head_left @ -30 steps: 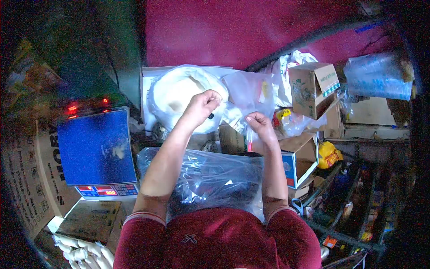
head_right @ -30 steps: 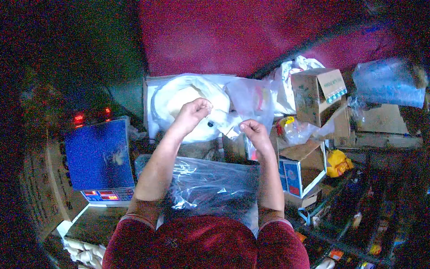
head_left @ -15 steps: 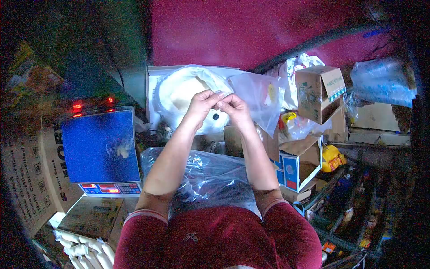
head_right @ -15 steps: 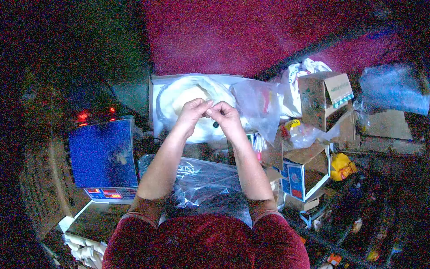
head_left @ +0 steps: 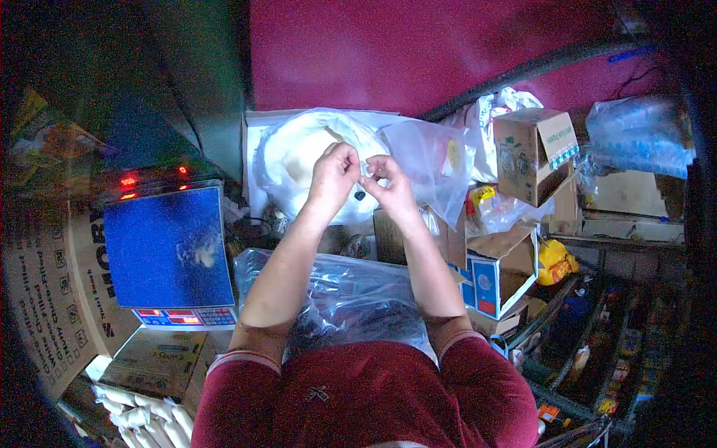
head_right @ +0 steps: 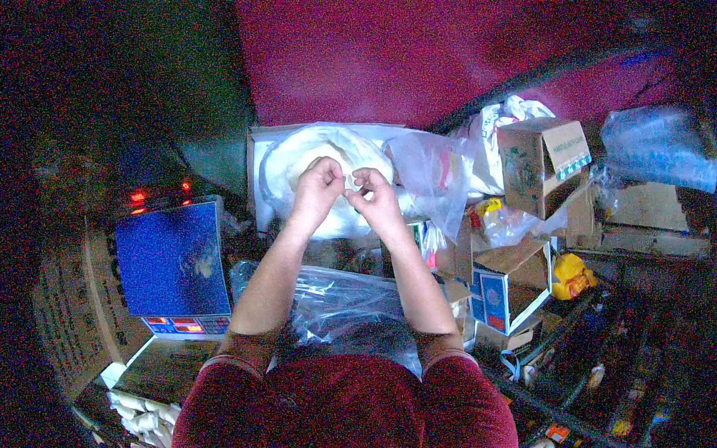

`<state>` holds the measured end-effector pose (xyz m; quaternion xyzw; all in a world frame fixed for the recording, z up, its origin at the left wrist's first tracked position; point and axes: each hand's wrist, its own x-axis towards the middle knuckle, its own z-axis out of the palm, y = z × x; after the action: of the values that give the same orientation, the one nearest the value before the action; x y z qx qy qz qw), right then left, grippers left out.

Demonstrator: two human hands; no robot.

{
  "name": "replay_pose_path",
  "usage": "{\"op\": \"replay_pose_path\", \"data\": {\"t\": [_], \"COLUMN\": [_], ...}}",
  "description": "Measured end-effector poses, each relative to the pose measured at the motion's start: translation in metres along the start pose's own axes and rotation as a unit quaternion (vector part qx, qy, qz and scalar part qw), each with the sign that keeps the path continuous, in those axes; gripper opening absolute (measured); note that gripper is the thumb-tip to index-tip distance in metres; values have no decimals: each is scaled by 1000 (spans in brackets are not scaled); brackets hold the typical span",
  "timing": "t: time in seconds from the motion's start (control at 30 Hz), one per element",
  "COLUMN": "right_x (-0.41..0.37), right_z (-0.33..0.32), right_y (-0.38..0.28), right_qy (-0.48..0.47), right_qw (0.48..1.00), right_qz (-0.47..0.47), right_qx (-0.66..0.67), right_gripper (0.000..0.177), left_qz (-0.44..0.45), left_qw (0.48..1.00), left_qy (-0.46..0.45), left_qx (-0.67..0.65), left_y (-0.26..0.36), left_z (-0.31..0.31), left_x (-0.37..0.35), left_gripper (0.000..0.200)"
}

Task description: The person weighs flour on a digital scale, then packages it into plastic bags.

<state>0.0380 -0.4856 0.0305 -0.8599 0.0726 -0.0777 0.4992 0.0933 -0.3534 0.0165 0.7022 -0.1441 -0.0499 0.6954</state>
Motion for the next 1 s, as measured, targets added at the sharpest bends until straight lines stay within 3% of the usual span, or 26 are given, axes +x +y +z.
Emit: {"op": "replay_pose_path", "data": {"t": [0.07, 0.17, 0.3, 0.4, 0.5, 0.6, 0.7, 0.8, 0.83, 1.0], "right_x": [9, 22, 38, 37, 36, 43, 48, 35, 35, 47], "right_z": [1, 2, -15, -19, -21, -20, -3, 48, 64, 103], "right_y": [2, 10, 24, 10, 13, 53, 130, 190, 194, 217], "right_qy": [3, -28, 23, -7, -129, -88, -168, -242, -266, -243], "right_qw": [996, 972, 992, 990, 982, 940, 963, 872, 836, 822], "right_qz": [-56, -25, 56, 60, 85, 195, 193, 137, 159, 177], "right_qx": [-70, -230, -107, -127, 104, 265, -83, -402, -453, -483], "right_gripper": [24, 30, 33, 34, 35, 36, 42, 44, 44, 45], "left_qz": [2, 40, 91, 75, 89, 48, 52, -38, -74, -51], "left_qw": [1000, 999, 983, 977, 966, 969, 962, 985, 987, 982], "left_qy": [-13, -24, -70, -75, -49, 49, 81, 122, 138, 157], "left_qx": [-12, 26, 141, 184, 237, 235, 254, 119, 40, 93], "left_y": [-1, 3, 4, 3, 1, 14, 15, 21, 13, 11], "left_z": [3, 3, 0, -2, -10, -29, -42, -45, -45, -56], "left_x": [0, -1, -8, -8, -2, 6, 10, 14, 13, 16], "left_gripper": [15, 14, 11, 17, 23, 21, 22, 25, 26, 29]}}
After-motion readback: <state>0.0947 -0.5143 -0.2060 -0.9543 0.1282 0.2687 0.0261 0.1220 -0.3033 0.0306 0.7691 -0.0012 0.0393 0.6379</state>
